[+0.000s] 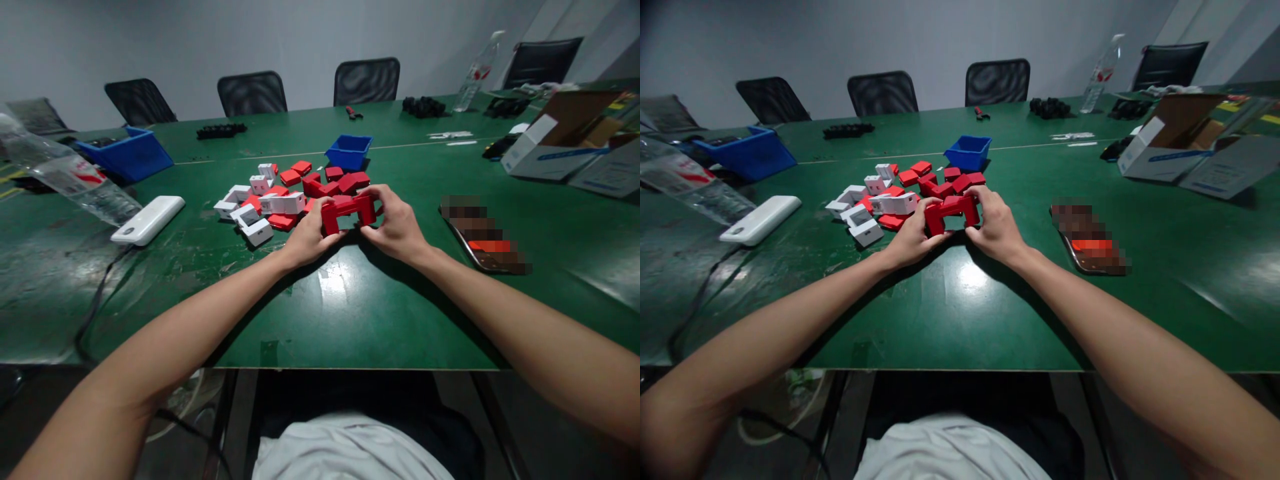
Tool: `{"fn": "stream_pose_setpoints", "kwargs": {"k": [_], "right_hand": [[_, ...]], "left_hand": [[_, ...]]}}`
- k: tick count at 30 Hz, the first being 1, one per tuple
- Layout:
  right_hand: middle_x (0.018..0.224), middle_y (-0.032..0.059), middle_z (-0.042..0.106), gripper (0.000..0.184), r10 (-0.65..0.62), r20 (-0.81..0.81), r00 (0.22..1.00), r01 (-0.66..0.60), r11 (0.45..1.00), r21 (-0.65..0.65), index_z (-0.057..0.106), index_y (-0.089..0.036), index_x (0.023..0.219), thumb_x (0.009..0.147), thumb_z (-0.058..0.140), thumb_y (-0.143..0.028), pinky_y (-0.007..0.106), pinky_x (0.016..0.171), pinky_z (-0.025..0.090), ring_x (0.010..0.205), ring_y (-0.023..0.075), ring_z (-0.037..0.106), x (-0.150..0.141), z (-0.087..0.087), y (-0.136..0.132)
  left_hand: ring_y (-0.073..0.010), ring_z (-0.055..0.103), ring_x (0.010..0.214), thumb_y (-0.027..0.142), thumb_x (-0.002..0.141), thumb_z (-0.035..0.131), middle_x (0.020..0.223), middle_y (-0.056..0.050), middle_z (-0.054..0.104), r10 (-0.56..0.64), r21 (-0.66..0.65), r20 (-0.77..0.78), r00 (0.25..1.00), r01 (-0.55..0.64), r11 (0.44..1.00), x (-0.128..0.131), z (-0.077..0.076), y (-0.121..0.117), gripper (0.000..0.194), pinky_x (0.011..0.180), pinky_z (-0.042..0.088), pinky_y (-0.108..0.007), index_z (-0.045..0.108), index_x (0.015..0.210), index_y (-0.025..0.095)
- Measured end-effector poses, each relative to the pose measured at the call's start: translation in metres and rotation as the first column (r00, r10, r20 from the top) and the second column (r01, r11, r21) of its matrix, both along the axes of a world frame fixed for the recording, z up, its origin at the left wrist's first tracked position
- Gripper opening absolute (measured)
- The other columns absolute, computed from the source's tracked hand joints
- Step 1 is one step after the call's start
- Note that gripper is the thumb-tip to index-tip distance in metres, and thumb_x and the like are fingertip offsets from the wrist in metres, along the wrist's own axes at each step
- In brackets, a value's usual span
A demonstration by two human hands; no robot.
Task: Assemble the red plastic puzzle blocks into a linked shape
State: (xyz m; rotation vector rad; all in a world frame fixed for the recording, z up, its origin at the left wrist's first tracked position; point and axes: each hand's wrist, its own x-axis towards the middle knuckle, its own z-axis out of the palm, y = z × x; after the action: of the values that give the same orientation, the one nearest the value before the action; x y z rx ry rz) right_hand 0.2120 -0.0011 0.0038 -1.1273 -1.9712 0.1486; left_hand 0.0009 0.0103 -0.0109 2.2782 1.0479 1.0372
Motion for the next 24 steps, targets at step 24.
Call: {"fn": "stream_pose_setpoints", "kwargs": {"k": [24], "right_hand": [[0.116,0.0097,0.068,0.049,0.104,-0.061,0.993,-0.100,0.993,0.058,0.057,-0.023,0.119,0.074,0.075,-0.028,0.042,0.086,0.053,0.100,0.0278,0.066,0.0009,0.0075,-0.0041]], "left_hand": [[-0.0272,0.063,0.107,0.027,0.075,0.076,0.117,-0.012,0.065,0.108,0.071,-0.118,0.987,-0.100,0.992,-0.0008,0.0005,-0.0008,0.048,0.095,0.051,-0.042,0.055,0.117,0.016]]}}
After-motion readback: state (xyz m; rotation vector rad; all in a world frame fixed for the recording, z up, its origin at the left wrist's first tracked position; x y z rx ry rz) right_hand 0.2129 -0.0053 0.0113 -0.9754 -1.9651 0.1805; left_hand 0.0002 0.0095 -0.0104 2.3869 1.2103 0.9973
